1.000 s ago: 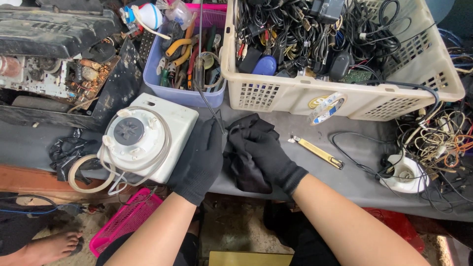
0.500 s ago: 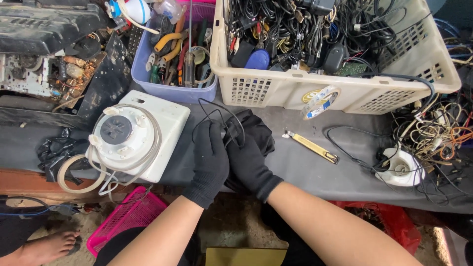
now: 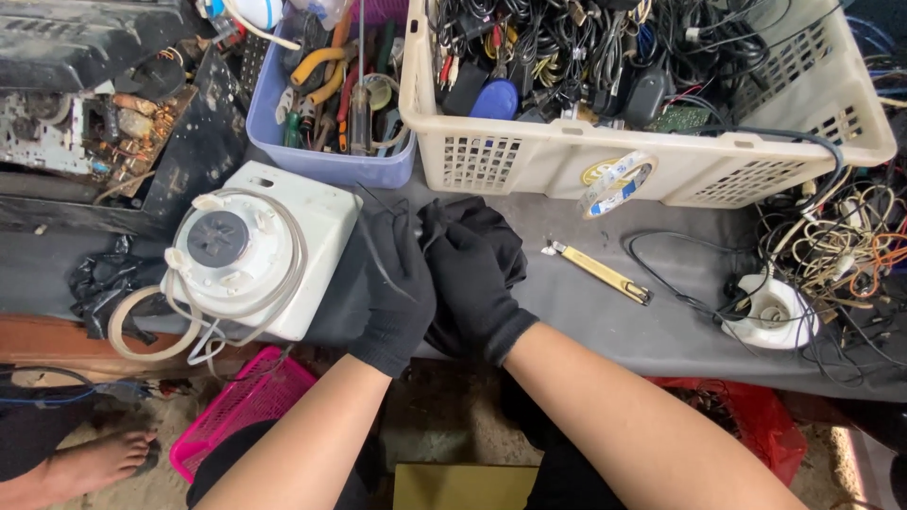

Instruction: The person is organizing electronic power adapters by winding their cables around them and securing them with small adhesive labels.

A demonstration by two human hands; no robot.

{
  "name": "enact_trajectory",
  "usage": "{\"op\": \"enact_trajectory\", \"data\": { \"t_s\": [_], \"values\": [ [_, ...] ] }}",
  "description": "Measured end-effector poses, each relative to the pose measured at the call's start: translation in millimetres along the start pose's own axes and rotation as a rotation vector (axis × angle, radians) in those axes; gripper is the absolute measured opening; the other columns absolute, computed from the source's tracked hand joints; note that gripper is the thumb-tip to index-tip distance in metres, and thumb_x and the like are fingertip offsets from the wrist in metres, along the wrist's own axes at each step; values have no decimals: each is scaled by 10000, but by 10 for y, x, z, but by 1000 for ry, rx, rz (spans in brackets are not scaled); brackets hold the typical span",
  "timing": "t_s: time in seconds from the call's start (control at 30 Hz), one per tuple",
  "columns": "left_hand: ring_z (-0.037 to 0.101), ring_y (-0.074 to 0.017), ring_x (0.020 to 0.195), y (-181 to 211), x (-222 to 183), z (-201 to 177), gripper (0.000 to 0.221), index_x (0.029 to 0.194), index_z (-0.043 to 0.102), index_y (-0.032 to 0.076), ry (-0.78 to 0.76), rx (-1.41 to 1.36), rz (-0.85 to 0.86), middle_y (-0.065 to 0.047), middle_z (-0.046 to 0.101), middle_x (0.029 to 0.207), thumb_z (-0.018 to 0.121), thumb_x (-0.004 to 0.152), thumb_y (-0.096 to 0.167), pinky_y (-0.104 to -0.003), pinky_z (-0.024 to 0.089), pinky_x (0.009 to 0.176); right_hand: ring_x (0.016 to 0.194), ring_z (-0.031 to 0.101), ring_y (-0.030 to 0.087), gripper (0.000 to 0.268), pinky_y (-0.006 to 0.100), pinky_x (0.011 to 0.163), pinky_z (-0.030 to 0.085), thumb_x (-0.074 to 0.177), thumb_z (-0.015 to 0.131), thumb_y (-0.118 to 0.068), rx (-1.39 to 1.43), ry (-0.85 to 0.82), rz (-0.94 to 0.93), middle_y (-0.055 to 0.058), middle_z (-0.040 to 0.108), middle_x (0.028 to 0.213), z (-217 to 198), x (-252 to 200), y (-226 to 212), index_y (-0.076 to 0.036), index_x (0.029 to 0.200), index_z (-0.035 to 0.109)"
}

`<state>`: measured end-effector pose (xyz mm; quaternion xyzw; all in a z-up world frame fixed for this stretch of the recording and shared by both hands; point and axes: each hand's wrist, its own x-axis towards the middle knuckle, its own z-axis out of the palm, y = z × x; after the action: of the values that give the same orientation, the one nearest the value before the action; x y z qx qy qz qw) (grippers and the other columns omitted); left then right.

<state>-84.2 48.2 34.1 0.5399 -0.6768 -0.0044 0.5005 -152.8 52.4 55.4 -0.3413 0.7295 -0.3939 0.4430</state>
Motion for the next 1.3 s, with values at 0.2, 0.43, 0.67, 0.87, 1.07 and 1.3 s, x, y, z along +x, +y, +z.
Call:
{"op": "enact_trajectory", "data": {
  "t_s": [0.2,0.43,0.67,0.87,1.07,1.3],
  "values": [
    [662,-332,1011,-605,-338,555,190,1191,647,71,-79,-306,25,-3,649,1110,607,1040,180,-333,576,891,995,657,414,318,380,819,581,1018,570,-253,-559,-8,-1062,248,690,979,39,730,1072,33,1045,707],
    [394,-189,1391,-802,-248,634,386,1431,432,-175,-61,-34,239,-195,481,1409,405,1127,60,-222,198,1265,1059,722,287,382,327,862,558,911,629,-514,43,28,99,101,780,1034,103,163,248,-185,1021,787],
    [495,-423,1373,-1083,-570,956,457,1427,499,-82,98,327,467,-289,506,1452,604,1046,149,-589,415,1130,1168,585,500,473,468,1020,492,1023,557,-338,-149,-244,-404,357,644,1194,-40,742,813,51,1279,642],
    [645,-251,1083,-449,289,88,268,1210,614,49,-322,-603,-533,-145,680,1173,457,1051,196,-367,503,985,1325,488,293,422,363,1188,276,1025,458,-358,1311,-560,209,160,578,1381,-62,821,873,-130,1363,567],
    [703,-257,1106,-259,457,-115,424,1138,693,58,-288,-1199,-1025,-134,750,1179,392,1065,348,-379,554,994,1037,728,366,314,434,960,543,891,718,-282,783,-43,308,207,760,1063,-73,380,237,-32,1080,750],
    [668,-361,1147,-751,175,99,355,1174,702,6,-153,-573,-114,-233,705,1183,488,1010,238,-480,566,955,1091,711,231,340,318,864,583,922,663,-544,-101,-68,-209,28,782,1018,-28,290,365,-289,1123,763]
  ]
}}
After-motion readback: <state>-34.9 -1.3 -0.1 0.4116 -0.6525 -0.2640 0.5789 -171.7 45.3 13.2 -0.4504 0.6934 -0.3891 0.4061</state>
